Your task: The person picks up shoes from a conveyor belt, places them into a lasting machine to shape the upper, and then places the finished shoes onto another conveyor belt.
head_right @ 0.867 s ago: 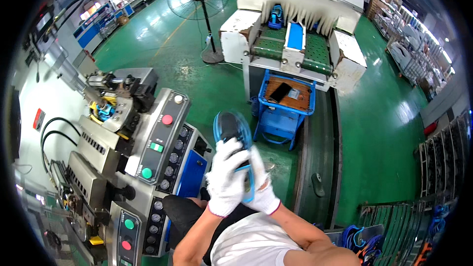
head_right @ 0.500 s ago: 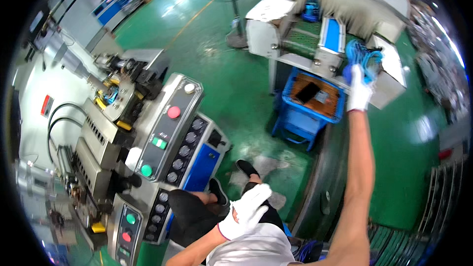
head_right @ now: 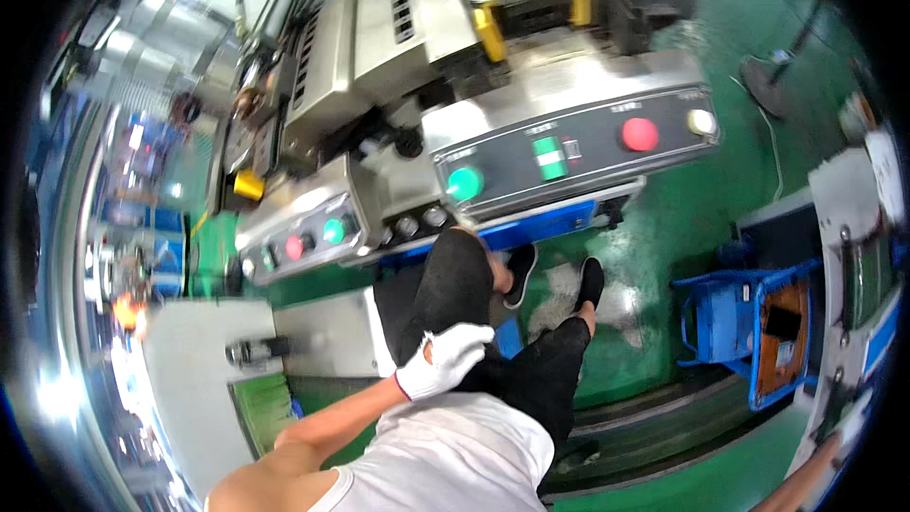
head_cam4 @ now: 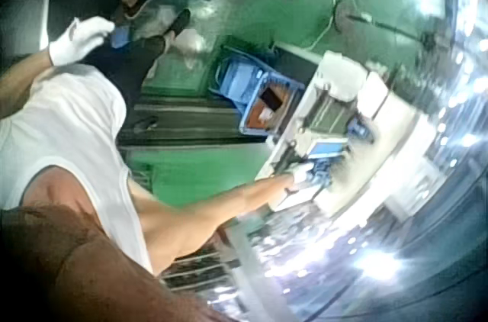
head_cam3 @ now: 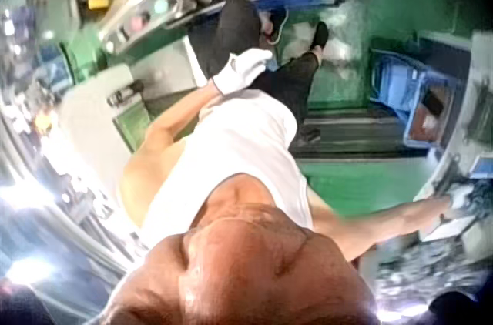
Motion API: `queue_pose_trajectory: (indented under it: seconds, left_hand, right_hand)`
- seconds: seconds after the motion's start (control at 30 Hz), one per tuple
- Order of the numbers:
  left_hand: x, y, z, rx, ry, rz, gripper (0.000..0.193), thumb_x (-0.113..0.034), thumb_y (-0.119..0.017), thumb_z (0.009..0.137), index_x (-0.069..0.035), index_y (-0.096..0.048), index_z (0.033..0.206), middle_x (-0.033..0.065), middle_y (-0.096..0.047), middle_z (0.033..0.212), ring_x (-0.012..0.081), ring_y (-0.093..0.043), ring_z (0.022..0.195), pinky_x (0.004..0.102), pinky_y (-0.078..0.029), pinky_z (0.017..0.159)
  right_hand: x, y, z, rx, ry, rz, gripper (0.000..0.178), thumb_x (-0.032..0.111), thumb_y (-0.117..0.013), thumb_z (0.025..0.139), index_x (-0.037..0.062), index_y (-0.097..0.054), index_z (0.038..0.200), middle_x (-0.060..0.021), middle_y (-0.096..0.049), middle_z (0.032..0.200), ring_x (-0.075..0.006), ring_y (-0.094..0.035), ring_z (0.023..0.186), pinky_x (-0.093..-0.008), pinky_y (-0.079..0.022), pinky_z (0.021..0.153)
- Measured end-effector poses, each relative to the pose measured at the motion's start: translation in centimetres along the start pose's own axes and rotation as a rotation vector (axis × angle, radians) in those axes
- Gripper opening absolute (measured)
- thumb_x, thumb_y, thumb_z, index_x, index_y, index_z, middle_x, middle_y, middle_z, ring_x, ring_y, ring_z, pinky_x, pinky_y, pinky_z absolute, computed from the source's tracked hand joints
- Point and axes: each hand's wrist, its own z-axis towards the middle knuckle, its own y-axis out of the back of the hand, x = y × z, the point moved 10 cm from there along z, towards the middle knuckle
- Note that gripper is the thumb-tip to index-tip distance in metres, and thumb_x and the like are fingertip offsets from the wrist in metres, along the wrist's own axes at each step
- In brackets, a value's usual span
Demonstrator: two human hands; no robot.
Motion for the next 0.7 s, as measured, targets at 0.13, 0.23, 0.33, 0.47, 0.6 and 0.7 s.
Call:
queue_pose_trajectory:
  seconds: [0.13,0.23,0.33,0.47,0.6,0.7]
  left_hand:
    - [5.2,8.0,-7.7,-0.319,0.365,0.06,0.016,-0.01,-0.069,0.099,-0.004,-0.071,0.114,0.0149,-0.072,0.109,0.0292,-0.071,0.101,0.0388,-0.057,0.089]
    - [11.6,12.1,-17.5,-0.532,0.624,0.06,0.018,-0.011,-0.069,0.099,-0.003,-0.071,0.114,0.0139,-0.073,0.105,0.0238,-0.072,0.098,0.0371,-0.056,0.087]
    - [18.8,12.4,-32.2,-0.755,0.874,0.101,0.02,-0.012,-0.07,0.098,-0.003,-0.07,0.116,0.0142,-0.074,0.104,0.0211,-0.072,0.097,0.0375,-0.057,0.087]
    - [21.5,10.8,-53.2,-0.913,1.268,0.259,0.028,-0.016,-0.073,0.095,-0.005,-0.068,0.12,0.015,-0.074,0.109,0.0268,-0.073,0.1,0.0401,-0.058,0.089]
    - [18.3,10.1,-71.9,-0.974,1.677,0.518,0.042,-0.023,-0.078,0.088,-0.008,-0.067,0.125,0.0164,-0.073,0.121,0.0331,-0.072,0.105,0.0451,-0.056,0.095]
    - [17.6,10.7,-82.9,-0.819,2.002,0.717,0.053,-0.026,-0.083,0.083,-0.009,-0.065,0.13,0.0177,-0.072,0.124,0.0367,-0.069,0.114,0.0485,-0.054,0.099]
  right_hand:
    - [6.3,-2.8,-19.3,0.121,0.043,0.3,0.062,0.041,-0.066,0.102,-0.006,-0.056,0.142,-0.0207,-0.064,0.136,-0.0265,-0.067,0.116,-0.0359,-0.054,0.1]
    - [14.5,-8.0,-35.1,0.474,0.055,0.465,0.057,0.034,-0.068,0.104,-0.007,-0.055,0.141,-0.0218,-0.064,0.134,-0.0272,-0.069,0.111,-0.0365,-0.056,0.096]
    - [27.0,-12.6,-52.0,0.832,0.037,0.474,0.065,0.032,-0.066,0.106,-0.0072,-0.045,0.152,-0.0221,-0.061,0.137,-0.0279,-0.068,0.108,-0.0352,-0.055,0.097]
    - [41.6,-12.0,-64.8,1.28,0.462,0.496,0.061,0.023,-0.063,0.107,0.0001,-0.041,0.158,-0.021,-0.051,0.155,-0.0289,-0.061,0.13,-0.0397,-0.05,0.11]
    - [48.8,-11.2,-68.2,1.386,0.851,0.453,0.058,0.015,-0.065,0.106,-0.0002,-0.042,0.157,-0.0202,-0.047,0.159,-0.0315,-0.052,0.142,-0.0415,-0.045,0.117]
    - [51.3,-12.2,-68.2,1.435,0.961,0.346,0.059,0.011,-0.064,0.105,-0.0002,-0.039,0.158,-0.0227,-0.045,0.16,-0.0354,-0.05,0.144,-0.0451,-0.045,0.117]
